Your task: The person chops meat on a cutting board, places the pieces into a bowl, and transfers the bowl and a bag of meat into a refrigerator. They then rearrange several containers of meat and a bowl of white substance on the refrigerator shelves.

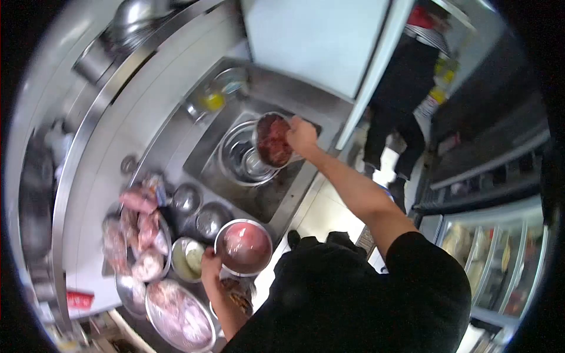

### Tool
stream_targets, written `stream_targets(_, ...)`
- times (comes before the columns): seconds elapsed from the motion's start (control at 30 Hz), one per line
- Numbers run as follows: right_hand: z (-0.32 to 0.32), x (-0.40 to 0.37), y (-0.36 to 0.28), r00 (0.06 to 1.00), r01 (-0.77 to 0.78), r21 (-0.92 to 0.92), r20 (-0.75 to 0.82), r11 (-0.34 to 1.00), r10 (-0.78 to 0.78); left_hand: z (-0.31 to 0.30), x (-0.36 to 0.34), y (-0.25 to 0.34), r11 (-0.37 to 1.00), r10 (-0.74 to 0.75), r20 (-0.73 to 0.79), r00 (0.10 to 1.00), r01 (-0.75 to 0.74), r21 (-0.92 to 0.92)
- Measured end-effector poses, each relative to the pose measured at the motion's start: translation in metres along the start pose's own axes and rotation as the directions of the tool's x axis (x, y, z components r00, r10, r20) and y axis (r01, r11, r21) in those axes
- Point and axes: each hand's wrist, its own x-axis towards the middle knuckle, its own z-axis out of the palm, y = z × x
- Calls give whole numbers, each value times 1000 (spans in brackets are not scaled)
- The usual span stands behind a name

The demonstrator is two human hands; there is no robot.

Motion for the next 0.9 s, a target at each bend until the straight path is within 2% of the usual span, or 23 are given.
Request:
stream_targets(0.03, 3, 4, 15, 997, -53, 56, -55, 997, 56, -1, -9, 15, 998, 14, 38, 999, -12, -57)
stream_targets(0.07, 3, 3, 28, 990, -132, 126, -40, 983, 138, -1, 29, -43, 982, 75, 25, 997, -78, 173)
stream_targets(0.1, 3, -3, 39, 976, -206, 201, -22, 958, 215, -5, 25, -36, 951, 96, 46, 994, -105, 292)
stream_targets(0.13, 4, -11, 52, 961, -272, 264, 20, 925, 277, -5, 8, -14, 980, 85, 93, 992, -100, 171)
stream_targets(0.17, 0, -21, 61, 942, -333, 326, 66, 885, 330, -4, 18, -24, 978, 33, 129, 991, -58, 199)
stream_targets(0.2, -19, -31, 56, 887, -457, 422, 146, 783, 439, -9, -4, 17, 949, 18, 188, 982, -75, 305)
stream_targets(0.23, -38, -44, 49, 818, -564, 508, 239, 651, 523, -10, 0, 8, 954, -22, 227, 974, -48, 297)
stream_targets(0.3, -29, -63, 74, 801, -534, 752, 303, 387, 516, -13, 8, -6, 966, -126, 331, 935, 39, 257)
stream_targets(0.37, -60, -86, 85, 799, -507, 819, 332, 267, 501, -10, 9, -5, 951, -179, 366, 913, 65, 303)
stream_targets(0.5, -146, -131, 95, 747, -479, 875, 367, 66, 554, 16, 10, 34, 887, -113, 302, 946, -41, 460)
stream_targets(0.6, -208, -174, 131, 710, -435, 901, 334, 12, 620, 32, 9, 68, 812, 4, 180, 984, -109, 574)
stream_targets(0.67, -256, -211, 164, 731, -402, 913, 277, 65, 624, 44, 6, 93, 751, 130, 69, 989, -144, 645)
stream_targets(0.7, -284, -230, 177, 715, -377, 926, 279, 18, 641, 52, 5, 109, 723, 204, 11, 979, -159, 672)
stream_targets(0.73, -308, -251, 192, 705, -347, 937, 240, 30, 667, 63, 4, 125, 704, 280, -28, 960, -185, 686)
stream_targets(0.77, -326, -275, 218, 682, -388, 918, 225, 83, 696, 75, 2, 139, 688, 352, -61, 934, -214, 694)
stream_targets(0.83, -368, -322, 252, 607, -400, 906, 150, 137, 781, 109, 1, 173, 653, 481, -38, 876, -330, 681)
stream_targets(0.9, -404, -367, 283, 532, -371, 912, 54, 175, 845, 154, -1, 207, 615, 577, 102, 810, -514, 599)
